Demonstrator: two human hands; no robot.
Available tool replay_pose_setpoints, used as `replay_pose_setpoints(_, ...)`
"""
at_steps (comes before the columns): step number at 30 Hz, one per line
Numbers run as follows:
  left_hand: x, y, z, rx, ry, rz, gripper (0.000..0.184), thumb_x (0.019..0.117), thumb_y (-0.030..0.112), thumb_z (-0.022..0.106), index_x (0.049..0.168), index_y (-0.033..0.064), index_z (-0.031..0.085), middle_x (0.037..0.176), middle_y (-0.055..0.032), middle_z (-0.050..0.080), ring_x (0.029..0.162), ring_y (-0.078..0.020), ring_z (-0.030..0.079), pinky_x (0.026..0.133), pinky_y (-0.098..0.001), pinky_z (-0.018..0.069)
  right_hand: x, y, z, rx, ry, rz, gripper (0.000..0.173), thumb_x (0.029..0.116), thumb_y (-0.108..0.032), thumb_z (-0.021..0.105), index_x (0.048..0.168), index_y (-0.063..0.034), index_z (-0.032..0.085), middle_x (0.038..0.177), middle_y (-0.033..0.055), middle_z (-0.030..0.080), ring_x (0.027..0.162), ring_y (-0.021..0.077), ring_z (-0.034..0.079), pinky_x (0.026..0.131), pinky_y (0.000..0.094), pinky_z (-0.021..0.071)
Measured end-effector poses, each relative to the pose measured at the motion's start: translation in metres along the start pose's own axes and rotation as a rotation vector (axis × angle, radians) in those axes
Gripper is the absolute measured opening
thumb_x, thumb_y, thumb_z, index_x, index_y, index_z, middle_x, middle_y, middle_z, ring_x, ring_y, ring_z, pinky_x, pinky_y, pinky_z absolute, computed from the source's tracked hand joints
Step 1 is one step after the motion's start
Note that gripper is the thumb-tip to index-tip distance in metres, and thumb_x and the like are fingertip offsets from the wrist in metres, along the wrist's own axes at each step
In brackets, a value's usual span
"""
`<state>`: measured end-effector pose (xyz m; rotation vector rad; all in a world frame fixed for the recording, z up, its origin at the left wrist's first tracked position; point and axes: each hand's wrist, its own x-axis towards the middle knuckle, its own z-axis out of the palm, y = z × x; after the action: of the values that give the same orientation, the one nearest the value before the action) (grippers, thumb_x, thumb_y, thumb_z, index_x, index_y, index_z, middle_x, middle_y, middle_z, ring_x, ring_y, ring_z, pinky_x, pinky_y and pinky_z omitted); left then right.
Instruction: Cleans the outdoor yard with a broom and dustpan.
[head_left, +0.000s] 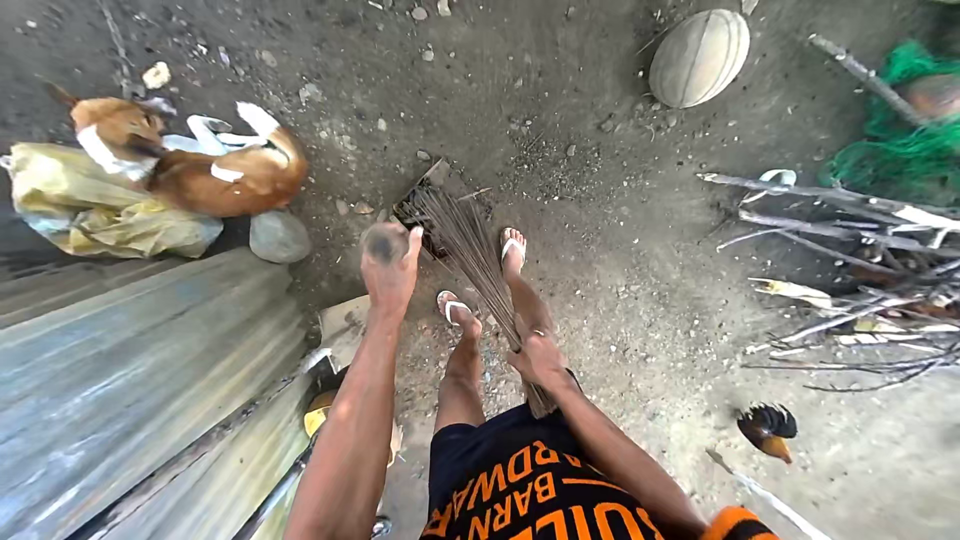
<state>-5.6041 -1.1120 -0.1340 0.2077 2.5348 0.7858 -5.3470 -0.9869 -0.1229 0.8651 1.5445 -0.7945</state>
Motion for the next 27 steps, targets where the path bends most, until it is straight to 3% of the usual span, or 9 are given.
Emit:
replay_pose_setpoints(4,-0.04,-0.028,-0.02,-0.105,0.047,0.015,0.031,0.1009,0.027,0.066,0.116,0.0008,0.064,0.11,-0.0159,0.069,0.101,-0.0231,0.067,0.094,-0.0445,0.0544,-0.009,0.031,-0.019,0.129,0.069,0.053,0.087,0.0902,-0.044,0.069,0.165,-0.0257,0.028,0.127,0.0178,0.069,0.111,0.0383,0.069,0.092,0.0617,0.0544)
replay_pose_setpoints(7,-0.06,-0.038,-0.023,-0.169,0.111,0.087,0.025,0.0979,0.017,0.067,0.109,-0.0042,0.064,0.109,-0.0173,0.068,0.104,-0.0213,0.066,0.097,-0.0402,0.0532,0.018,0.017,-0.037,0.126,0.133,0.092,0.088,0.0935,-0.041,0.066,0.167,-0.0252,0.02,0.127,0.0172,0.069,0.111,0.0377,0.069,0.092,0.06,0.0547)
replay_pose_setpoints(9,-0.069,-0.044,-0.02,-0.181,0.136,0.154,0.023,0.0977,0.018,0.067,0.105,-0.0038,0.064,0.107,-0.0156,0.068,0.103,-0.0197,0.066,0.095,-0.0375,0.0539,0.048,-0.005,-0.04,0.072,0.17,0.1,0.085,0.095,-0.038,0.064,0.166,-0.0245,0.02,0.125,0.0171,0.069,0.11,0.0372,0.07,0.089,0.0586,0.0563)
replay_pose_setpoints(11,-0.074,-0.049,-0.013,-0.117,0.132,0.179,0.025,0.0979,0.024,0.068,0.104,0.0001,0.067,0.108,-0.0145,0.069,0.102,-0.0214,0.068,0.093,-0.0409,0.0557,0.073,-0.032,-0.032,0.014,0.145,0.083,0.083,0.0951,-0.033,0.064,0.166,-0.0209,0.021,0.129,0.0189,0.068,0.114,0.0383,0.068,0.091,0.0593,0.0562)
replay_pose_setpoints(13,-0.073,-0.04,-0.002,-0.044,0.097,0.125,0.028,0.0984,0.029,0.068,0.105,0.002,0.068,0.107,-0.0153,0.07,0.1,-0.0264,0.069,0.09,-0.0476,0.0572,0.083,-0.057,-0.018,-0.053,0.064,0.006,0.076,0.0934,-0.032,0.066,0.159,-0.0131,0.032,0.132,0.0215,0.065,0.117,0.0405,0.066,0.092,0.0611,0.0555)
replay_pose_setpoints(15,-0.067,-0.032,0.012,0.001,0.06,0.048,0.032,0.0979,0.033,0.069,0.108,0.0021,0.068,0.106,-0.0181,0.07,0.098,-0.0324,0.069,0.088,-0.054,0.0565,0.076,-0.072,0.007,-0.098,-0.062,-0.108,0.072,0.0966,-0.038,0.065,0.156,-0.0085,0.038,0.137,0.0237,0.062,0.123,0.0425,0.063,0.097,0.0633,0.0521)
replay_pose_setpoints(17,-0.062,-0.034,0.024,0.001,0.041,-0.026,0.037,0.0986,0.039,0.067,0.112,0.0048,0.067,0.109,-0.0181,0.069,0.103,-0.0336,0.068,0.092,-0.0553,0.0544,0.068,-0.074,0.037,-0.068,-0.117,-0.161,0.072,0.0943,-0.039,0.067,0.153,-0.0061,0.043,0.136,0.0235,0.062,0.123,0.0417,0.062,0.098,0.0629,0.0512)
replay_pose_setpoints(21,-0.06,-0.048,0.023,-0.063,0.088,0.01,0.035,0.0992,0.036,0.068,0.114,0.0046,0.066,0.108,-0.0172,0.069,0.102,-0.0298,0.068,0.092,-0.0503,0.0553,0.046,-0.066,0.059,0.012,-0.136,-0.11,0.085,0.0895,-0.035,0.069,0.161,-0.0126,0.03,0.136,0.0204,0.063,0.12,0.0388,0.065,0.095,0.0604,0.0543)
replay_pose_setpoints(27,-0.071,-0.065,0.015,-0.074,0.1,0.019,0.031,0.0993,0.032,0.068,0.111,0.0035,0.065,0.103,-0.0167,0.07,0.094,-0.0283,0.069,0.086,-0.0501,0.0569,0.001,-0.018,0.045,0.075,-0.062,-0.04,0.086,0.0868,-0.043,0.071,0.162,-0.0267,0.034,0.124,0.0165,0.07,0.11,0.0369,0.069,0.09,0.0624,0.055)
